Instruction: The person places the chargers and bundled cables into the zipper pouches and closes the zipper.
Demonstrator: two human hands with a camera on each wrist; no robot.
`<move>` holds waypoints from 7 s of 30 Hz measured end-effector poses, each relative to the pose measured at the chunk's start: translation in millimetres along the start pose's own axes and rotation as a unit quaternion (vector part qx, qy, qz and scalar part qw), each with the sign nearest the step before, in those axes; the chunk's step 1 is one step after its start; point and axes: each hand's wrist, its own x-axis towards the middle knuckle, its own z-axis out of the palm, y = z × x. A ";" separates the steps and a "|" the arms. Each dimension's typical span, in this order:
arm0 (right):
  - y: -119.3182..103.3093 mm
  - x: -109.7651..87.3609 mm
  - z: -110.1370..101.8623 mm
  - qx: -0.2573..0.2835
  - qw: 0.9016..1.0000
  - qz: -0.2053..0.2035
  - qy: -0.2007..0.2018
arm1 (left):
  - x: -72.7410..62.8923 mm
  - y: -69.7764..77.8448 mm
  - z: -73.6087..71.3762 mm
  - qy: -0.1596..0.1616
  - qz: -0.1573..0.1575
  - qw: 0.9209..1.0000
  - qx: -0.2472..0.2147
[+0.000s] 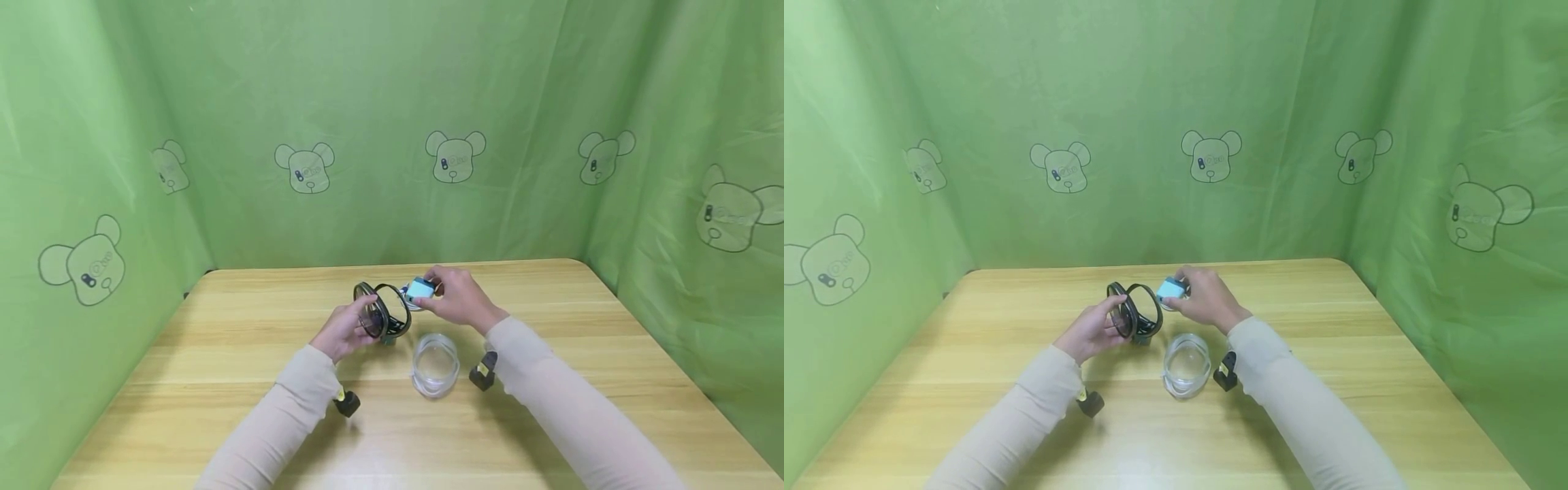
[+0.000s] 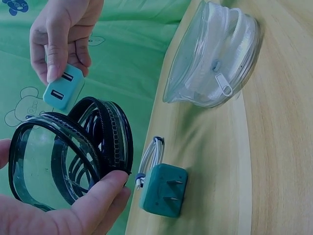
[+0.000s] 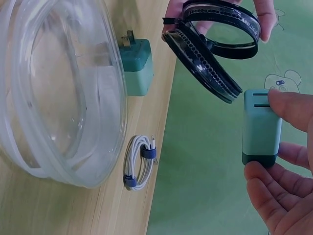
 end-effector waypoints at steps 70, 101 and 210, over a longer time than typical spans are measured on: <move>-21.6 2.5 17.5 -0.013 0.997 -0.081 0.012 | 4.4 -0.9 10.0 -0.009 0.004 1.000 0.014; -25.3 1.1 20.2 -0.017 0.997 -0.075 0.005 | 3.7 -1.3 15.6 -0.028 0.000 1.000 0.012; -24.0 7.4 22.2 0.012 0.983 -0.169 0.069 | 20.6 -14.1 34.8 -0.117 -0.003 0.967 -0.225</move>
